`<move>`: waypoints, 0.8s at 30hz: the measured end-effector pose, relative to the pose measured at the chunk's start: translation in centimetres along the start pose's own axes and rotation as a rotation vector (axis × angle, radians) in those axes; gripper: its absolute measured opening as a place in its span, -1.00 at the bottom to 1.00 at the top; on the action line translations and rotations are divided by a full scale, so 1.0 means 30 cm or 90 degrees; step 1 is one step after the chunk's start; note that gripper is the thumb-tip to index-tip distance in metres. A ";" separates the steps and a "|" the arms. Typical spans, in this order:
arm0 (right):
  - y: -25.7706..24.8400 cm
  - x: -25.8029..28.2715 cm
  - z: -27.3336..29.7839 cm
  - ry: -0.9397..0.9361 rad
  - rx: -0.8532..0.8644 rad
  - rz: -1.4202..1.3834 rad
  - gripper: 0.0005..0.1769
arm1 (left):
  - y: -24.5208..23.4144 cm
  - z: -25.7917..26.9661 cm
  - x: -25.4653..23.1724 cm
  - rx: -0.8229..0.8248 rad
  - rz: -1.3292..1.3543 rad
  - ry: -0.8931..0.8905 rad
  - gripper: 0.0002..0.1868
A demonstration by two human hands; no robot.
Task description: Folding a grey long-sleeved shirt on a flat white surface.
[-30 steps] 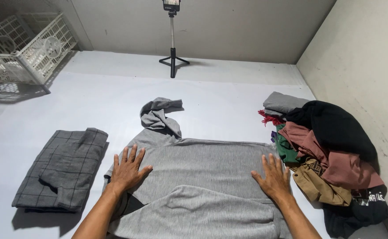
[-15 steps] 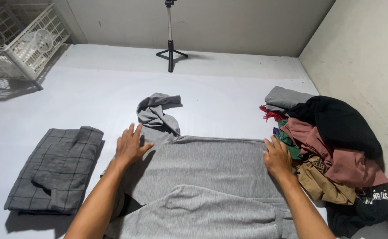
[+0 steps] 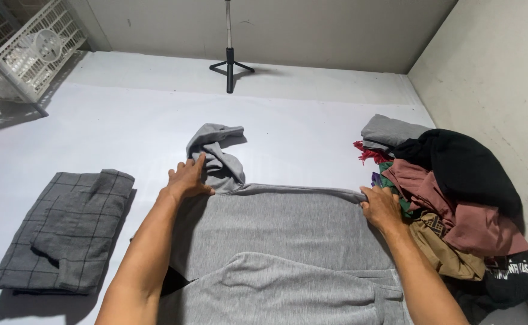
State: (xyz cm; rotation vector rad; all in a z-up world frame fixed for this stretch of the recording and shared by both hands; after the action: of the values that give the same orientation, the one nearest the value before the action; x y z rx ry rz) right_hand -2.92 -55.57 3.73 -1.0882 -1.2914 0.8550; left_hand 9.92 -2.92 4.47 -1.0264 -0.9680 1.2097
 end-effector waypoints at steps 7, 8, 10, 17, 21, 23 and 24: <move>-0.011 0.002 0.015 -0.070 -0.042 0.000 -0.75 | 0.021 -0.008 -0.007 0.002 0.085 0.027 -0.15; -0.011 0.004 0.021 -0.114 -0.074 0.002 -0.72 | 0.023 0.000 -0.011 -0.004 0.062 0.034 -0.32; -0.002 -0.005 0.034 -0.159 -0.105 0.004 -0.69 | 0.047 0.007 -0.011 -0.008 0.040 0.041 -0.48; -0.051 -0.007 0.112 -0.184 -0.148 -0.045 -0.77 | 0.072 0.050 0.006 -0.199 0.127 0.138 -0.73; -0.108 0.024 0.202 -0.217 -0.185 -0.033 -0.73 | 0.026 0.155 0.022 -0.272 0.171 0.138 -0.78; -0.115 0.017 0.242 -0.222 -0.197 -0.032 -0.70 | 0.003 0.229 0.022 -0.357 0.186 0.179 -0.78; -0.121 0.014 0.264 -0.228 -0.212 -0.030 -0.66 | -0.016 0.277 0.020 -0.446 0.200 0.220 -0.76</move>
State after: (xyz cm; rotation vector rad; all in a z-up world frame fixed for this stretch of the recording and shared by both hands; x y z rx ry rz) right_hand -11.04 -55.15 6.93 -1.1917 -1.8002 0.8424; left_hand 2.11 -1.56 7.13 -1.9303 -0.9940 0.8951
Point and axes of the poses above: each hand's wrist, its own z-axis away from the middle knuckle, its own y-axis out of the palm, x = y × z, the point moved 5 cm from there along -z, towards the middle knuckle, and after that the axes turned 14 degrees about -z, right-handed, at the moved point
